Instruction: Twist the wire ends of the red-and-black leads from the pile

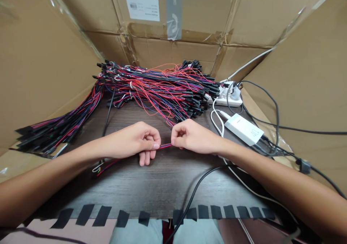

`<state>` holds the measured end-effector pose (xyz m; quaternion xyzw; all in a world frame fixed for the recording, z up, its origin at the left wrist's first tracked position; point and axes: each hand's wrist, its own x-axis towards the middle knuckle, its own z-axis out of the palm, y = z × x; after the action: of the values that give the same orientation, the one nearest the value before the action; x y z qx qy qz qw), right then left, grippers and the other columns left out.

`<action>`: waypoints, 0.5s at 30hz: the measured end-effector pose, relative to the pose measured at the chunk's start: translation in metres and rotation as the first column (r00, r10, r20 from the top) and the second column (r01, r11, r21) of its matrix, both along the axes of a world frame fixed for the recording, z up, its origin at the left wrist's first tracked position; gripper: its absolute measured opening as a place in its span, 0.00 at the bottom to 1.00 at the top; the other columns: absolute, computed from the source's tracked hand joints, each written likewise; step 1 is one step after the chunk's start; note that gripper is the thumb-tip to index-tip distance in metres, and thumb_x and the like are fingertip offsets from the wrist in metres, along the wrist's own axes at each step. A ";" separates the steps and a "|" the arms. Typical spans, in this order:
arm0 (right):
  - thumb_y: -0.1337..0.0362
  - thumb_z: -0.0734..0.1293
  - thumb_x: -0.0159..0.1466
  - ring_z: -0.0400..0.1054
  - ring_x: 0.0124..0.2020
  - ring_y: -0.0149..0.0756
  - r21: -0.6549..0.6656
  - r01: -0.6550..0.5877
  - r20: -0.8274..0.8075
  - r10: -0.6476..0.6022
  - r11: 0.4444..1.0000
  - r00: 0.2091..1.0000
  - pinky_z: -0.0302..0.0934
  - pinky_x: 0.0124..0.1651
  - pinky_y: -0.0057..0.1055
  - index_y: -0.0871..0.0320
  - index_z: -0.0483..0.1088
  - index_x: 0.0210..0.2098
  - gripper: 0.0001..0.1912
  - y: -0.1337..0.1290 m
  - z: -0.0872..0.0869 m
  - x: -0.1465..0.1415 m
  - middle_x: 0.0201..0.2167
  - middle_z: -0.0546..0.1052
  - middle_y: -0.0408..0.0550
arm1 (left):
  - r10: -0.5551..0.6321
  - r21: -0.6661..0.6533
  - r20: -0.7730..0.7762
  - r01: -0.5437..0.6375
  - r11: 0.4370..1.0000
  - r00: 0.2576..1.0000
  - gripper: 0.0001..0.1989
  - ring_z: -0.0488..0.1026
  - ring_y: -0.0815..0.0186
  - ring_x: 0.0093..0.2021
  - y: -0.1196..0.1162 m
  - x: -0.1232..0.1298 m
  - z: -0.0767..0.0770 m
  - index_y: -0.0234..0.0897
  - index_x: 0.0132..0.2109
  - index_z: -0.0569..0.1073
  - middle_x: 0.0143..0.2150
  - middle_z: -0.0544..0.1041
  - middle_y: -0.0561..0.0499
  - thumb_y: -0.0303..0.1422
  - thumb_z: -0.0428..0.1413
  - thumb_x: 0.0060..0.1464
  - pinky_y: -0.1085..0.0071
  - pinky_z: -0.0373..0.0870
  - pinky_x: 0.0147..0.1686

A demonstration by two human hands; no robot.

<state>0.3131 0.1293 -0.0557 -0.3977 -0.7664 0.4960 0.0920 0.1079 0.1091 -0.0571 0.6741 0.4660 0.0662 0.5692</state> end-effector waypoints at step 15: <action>0.66 0.64 0.53 0.55 0.20 0.24 -0.116 0.013 -0.014 -0.015 0.993 1.000 0.46 0.23 0.24 0.62 0.68 0.24 0.05 0.011 0.002 0.006 0.18 0.66 0.40 | 0.010 -0.037 0.017 -0.009 0.999 1.000 0.04 0.73 0.70 0.19 0.006 -0.003 0.001 0.32 0.29 0.69 0.23 0.75 0.52 0.26 0.51 0.51 0.77 0.69 0.18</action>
<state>0.3195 0.1404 -0.0532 -0.4039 -0.7327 0.5421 0.0779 0.1050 0.1156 -0.0561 0.6606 0.4654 0.0662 0.5853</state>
